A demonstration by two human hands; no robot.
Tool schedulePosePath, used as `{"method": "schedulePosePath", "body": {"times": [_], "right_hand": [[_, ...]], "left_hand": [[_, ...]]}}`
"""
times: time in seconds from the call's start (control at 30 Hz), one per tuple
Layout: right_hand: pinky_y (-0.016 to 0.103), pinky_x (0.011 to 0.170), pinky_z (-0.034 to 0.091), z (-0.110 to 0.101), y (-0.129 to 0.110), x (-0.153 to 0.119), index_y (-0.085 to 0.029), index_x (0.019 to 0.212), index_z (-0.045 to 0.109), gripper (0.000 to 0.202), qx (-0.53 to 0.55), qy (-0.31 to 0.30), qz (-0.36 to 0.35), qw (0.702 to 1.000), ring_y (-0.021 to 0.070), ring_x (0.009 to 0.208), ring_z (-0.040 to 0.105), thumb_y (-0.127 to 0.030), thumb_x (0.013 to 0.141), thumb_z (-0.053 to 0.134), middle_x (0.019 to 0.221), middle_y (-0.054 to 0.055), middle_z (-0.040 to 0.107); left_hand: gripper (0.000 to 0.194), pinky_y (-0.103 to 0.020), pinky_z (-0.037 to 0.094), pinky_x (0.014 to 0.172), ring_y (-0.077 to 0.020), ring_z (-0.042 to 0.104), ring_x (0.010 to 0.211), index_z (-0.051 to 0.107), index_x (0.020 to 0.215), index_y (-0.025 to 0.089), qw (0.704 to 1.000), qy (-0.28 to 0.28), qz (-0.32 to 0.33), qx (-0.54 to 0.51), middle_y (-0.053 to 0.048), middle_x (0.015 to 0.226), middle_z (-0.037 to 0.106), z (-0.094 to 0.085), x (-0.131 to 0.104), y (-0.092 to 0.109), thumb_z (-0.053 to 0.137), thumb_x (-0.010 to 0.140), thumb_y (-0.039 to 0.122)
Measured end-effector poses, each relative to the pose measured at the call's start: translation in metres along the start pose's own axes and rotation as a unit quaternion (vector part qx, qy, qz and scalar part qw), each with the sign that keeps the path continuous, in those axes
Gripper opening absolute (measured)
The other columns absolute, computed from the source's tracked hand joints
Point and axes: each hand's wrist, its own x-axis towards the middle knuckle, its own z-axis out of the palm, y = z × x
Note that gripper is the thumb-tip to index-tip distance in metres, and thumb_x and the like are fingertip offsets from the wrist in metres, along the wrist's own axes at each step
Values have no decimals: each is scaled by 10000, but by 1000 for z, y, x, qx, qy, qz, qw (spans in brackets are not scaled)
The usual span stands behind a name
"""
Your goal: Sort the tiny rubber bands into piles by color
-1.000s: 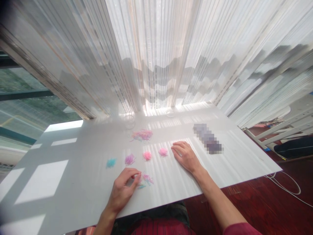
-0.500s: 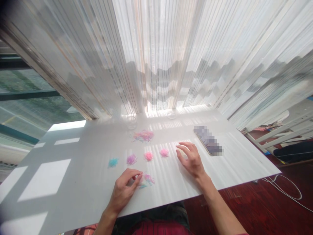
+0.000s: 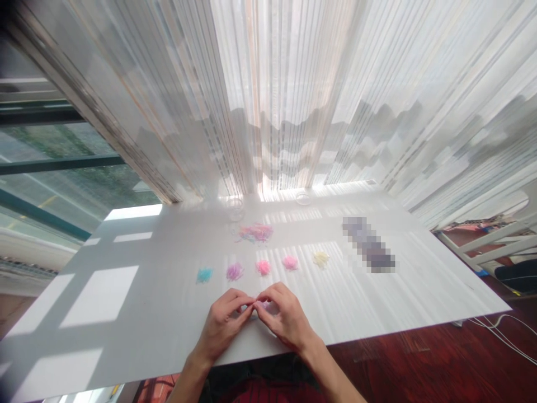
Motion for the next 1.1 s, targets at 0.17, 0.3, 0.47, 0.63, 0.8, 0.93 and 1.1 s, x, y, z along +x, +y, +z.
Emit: {"method": "schedulePosePath", "body": {"times": [0.17,0.3,0.47,0.63,0.8,0.93,1.1], "right_hand": [[253,635,522,-1,3,-1,-226,880,673,95,-3,6,13,1000,157,684,628,-214,966,636,763,13,651],[233,584,511,1,3,-2,-222,842,665,124,-7,25,29,999,145,640,596,-224,959,622,739,8,641],[242,582,528,0,1,-1,-226,835,665,130,-13,53,34,998,148,628,602,-244,956,622,727,7,649],[253,598,546,-2,-2,1,-228,895,670,80,-4,60,22,998,159,667,635,-252,956,625,770,20,675],[246,617,545,-3,-2,2,-228,949,688,65,6,42,12,999,160,710,651,-233,970,627,797,22,686],[236,610,534,-1,-2,2,-225,901,684,99,1,37,14,999,151,689,637,-217,975,619,765,12,671],[245,599,538,-5,-3,1,-229,883,693,110,-8,43,32,999,155,678,647,-238,968,623,770,16,695]], "left_hand": [[137,-225,549,625,-151,670,747,764,1023,214,1000,-3,-6,2,-41,836,704,1,1,0,634,1010,254],[134,-228,555,620,-138,647,705,764,1032,209,1000,5,-17,-7,-47,861,712,2,0,-2,652,1003,278],[118,-239,566,631,-127,617,658,759,1032,198,999,26,-15,-16,-51,870,720,2,-1,-2,667,994,261],[112,-233,564,625,-128,620,656,765,1025,197,999,35,-8,-21,-50,859,722,1,0,-1,669,990,244],[104,-234,567,638,-131,626,667,761,1022,195,999,44,-4,-21,-49,863,725,1,2,-1,670,989,231],[110,-235,566,646,-129,628,672,751,1045,195,999,44,-4,-21,-48,872,725,1,3,0,655,995,214],[110,-241,574,676,-127,635,693,733,1057,196,999,42,-16,-26,-49,897,720,1,2,-1,640,998,195]]}}
